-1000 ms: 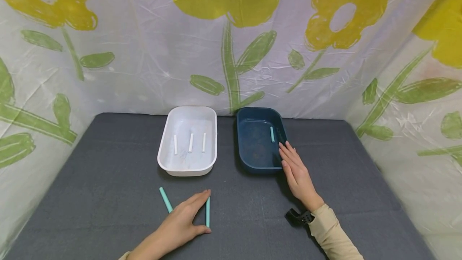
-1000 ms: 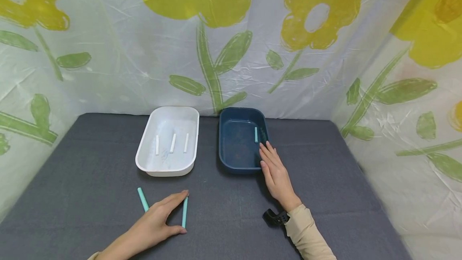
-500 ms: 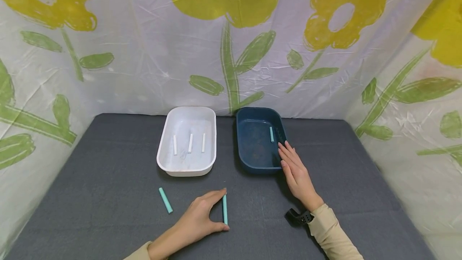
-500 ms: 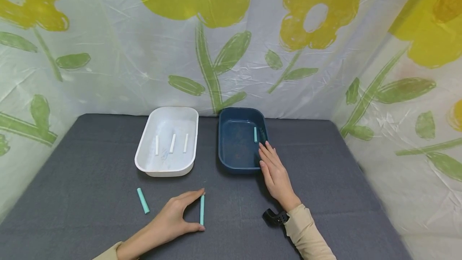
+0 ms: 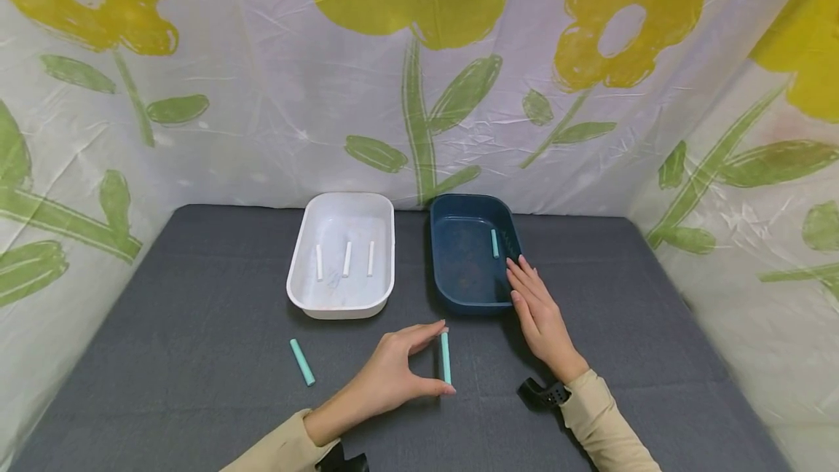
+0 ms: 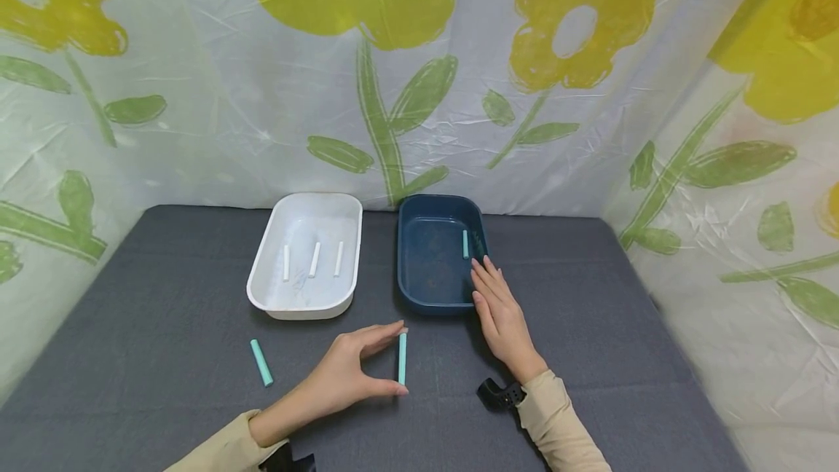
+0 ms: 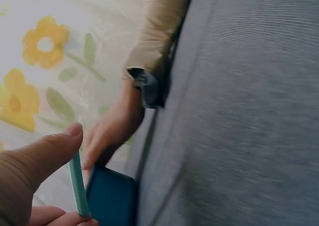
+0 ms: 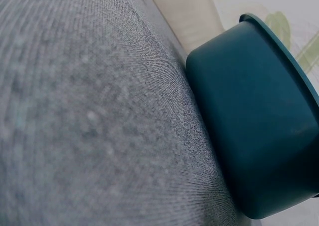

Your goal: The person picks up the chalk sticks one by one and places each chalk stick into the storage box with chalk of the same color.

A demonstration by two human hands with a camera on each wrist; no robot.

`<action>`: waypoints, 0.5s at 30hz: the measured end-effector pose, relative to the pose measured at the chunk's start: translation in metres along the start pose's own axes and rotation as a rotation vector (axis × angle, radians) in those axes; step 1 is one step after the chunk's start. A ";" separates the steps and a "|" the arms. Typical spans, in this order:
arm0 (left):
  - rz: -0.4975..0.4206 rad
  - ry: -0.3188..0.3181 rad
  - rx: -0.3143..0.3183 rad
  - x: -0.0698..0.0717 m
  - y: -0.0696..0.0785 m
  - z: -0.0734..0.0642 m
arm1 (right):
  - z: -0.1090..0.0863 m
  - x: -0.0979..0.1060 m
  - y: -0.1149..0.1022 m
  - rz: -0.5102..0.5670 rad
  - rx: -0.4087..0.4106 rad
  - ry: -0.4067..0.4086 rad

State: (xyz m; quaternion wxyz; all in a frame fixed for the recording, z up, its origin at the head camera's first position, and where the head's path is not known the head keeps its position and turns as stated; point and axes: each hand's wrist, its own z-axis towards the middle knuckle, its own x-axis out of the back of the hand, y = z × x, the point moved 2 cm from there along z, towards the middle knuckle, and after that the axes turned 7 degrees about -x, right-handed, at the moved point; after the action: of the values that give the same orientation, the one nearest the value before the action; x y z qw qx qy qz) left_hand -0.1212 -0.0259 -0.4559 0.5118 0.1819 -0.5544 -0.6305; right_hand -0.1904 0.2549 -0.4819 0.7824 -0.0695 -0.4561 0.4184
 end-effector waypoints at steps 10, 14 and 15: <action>-0.034 0.029 -0.050 0.000 0.015 0.028 | 0.000 0.002 -0.001 -0.013 -0.021 -0.011; -0.014 0.034 -0.058 0.002 0.019 0.038 | 0.000 0.002 -0.002 -0.020 -0.029 -0.018; -0.011 0.035 -0.060 0.002 0.019 0.042 | 0.000 0.002 -0.002 -0.021 -0.030 -0.019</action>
State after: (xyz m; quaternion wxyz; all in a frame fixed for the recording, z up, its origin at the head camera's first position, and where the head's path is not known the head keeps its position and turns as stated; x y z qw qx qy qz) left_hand -0.1468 -0.0039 -0.4248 0.5232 0.1807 -0.5252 -0.6464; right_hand -0.1889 0.2548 -0.4794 0.7812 -0.0726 -0.4703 0.4042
